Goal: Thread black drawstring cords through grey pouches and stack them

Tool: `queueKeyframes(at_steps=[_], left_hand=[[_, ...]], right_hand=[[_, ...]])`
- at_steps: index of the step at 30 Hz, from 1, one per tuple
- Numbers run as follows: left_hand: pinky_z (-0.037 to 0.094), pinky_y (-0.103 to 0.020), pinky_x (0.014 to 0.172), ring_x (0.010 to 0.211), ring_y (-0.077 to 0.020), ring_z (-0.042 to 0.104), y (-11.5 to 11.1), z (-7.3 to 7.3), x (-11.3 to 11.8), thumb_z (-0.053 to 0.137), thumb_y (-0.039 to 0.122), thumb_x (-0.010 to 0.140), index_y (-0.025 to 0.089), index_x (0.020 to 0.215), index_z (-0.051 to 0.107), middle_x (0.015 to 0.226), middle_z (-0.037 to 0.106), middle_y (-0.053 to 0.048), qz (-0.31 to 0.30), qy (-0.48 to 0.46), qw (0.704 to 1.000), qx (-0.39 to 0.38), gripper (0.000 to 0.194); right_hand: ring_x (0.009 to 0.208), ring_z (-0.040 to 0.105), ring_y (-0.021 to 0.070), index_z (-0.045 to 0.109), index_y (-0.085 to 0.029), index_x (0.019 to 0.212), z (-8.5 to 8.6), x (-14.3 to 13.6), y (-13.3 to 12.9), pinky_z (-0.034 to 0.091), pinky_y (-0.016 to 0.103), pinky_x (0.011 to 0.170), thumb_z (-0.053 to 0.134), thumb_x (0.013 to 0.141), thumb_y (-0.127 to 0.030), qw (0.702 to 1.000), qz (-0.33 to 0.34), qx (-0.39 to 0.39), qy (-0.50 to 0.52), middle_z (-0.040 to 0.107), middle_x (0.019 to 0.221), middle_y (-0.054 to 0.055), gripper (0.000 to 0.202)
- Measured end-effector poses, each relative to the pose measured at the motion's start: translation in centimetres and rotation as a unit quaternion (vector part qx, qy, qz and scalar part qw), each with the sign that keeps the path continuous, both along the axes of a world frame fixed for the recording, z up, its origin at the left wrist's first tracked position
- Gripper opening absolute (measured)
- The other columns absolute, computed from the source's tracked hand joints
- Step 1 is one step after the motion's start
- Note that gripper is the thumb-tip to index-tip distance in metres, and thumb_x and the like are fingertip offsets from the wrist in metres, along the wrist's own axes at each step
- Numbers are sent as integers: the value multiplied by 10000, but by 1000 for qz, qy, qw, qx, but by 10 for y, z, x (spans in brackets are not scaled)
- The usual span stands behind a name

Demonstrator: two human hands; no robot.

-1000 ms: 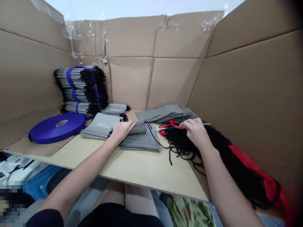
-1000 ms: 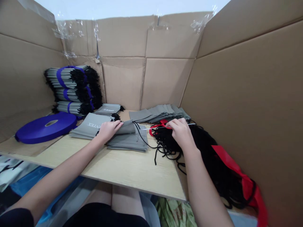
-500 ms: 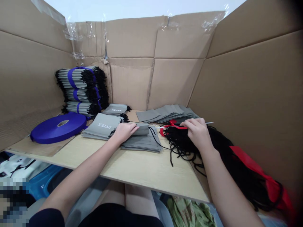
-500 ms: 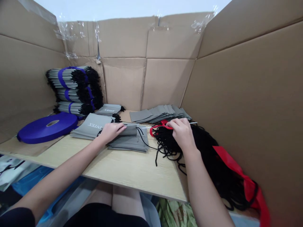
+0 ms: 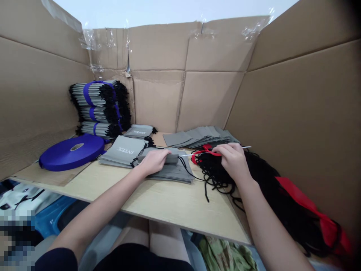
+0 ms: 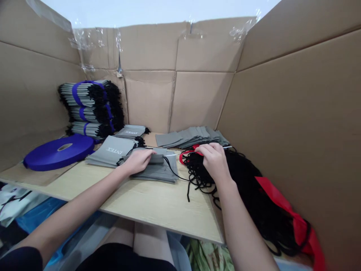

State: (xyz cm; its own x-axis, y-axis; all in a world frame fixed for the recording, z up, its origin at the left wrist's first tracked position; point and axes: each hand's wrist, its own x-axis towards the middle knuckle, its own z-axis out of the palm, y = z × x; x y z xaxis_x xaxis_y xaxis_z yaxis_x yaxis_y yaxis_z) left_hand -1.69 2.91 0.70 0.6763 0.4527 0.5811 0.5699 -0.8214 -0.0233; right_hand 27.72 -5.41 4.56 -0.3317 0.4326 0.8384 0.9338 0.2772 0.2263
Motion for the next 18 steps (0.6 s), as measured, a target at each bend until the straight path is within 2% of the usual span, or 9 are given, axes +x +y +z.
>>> queueKeyframes(at_steps=[3,6,14,16,18], left_hand=[[428,-277,677,844,-200,615,-9,2,8,379,283,891,195,1070,485,948,656,-46,30,33,999,14,225],[386,-252,579,766,-183,619,-14,1,13,311,382,923,220,968,508,864,656,-16,38,76,996,17,259],[318,-231,551,768,-147,611,-15,0,10,323,347,929,224,937,518,866,654,8,5,74,997,10,230],[311,-231,552,759,-148,611,-15,0,11,313,362,933,217,918,529,854,656,4,9,65,998,5,260],[306,-233,552,757,-148,610,-16,1,11,300,367,937,212,899,535,845,657,3,9,51,999,7,284]], right_hand=[[817,457,203,629,-198,808,-1,-3,1,358,338,793,407,793,-27,1000,4,-9,-8,677,829,12,281],[834,454,204,627,-194,820,-2,-8,1,354,333,798,417,770,-12,999,15,-28,-14,673,833,17,283],[843,446,205,640,-209,891,-5,-13,3,337,336,789,395,730,36,997,7,-61,-37,655,839,23,382],[861,452,208,638,-215,911,-5,-17,3,327,350,814,419,772,-11,997,7,-64,-41,653,858,25,330],[883,464,215,626,-212,957,-5,-27,1,292,390,885,462,829,-123,997,8,-66,-47,651,858,34,227]])
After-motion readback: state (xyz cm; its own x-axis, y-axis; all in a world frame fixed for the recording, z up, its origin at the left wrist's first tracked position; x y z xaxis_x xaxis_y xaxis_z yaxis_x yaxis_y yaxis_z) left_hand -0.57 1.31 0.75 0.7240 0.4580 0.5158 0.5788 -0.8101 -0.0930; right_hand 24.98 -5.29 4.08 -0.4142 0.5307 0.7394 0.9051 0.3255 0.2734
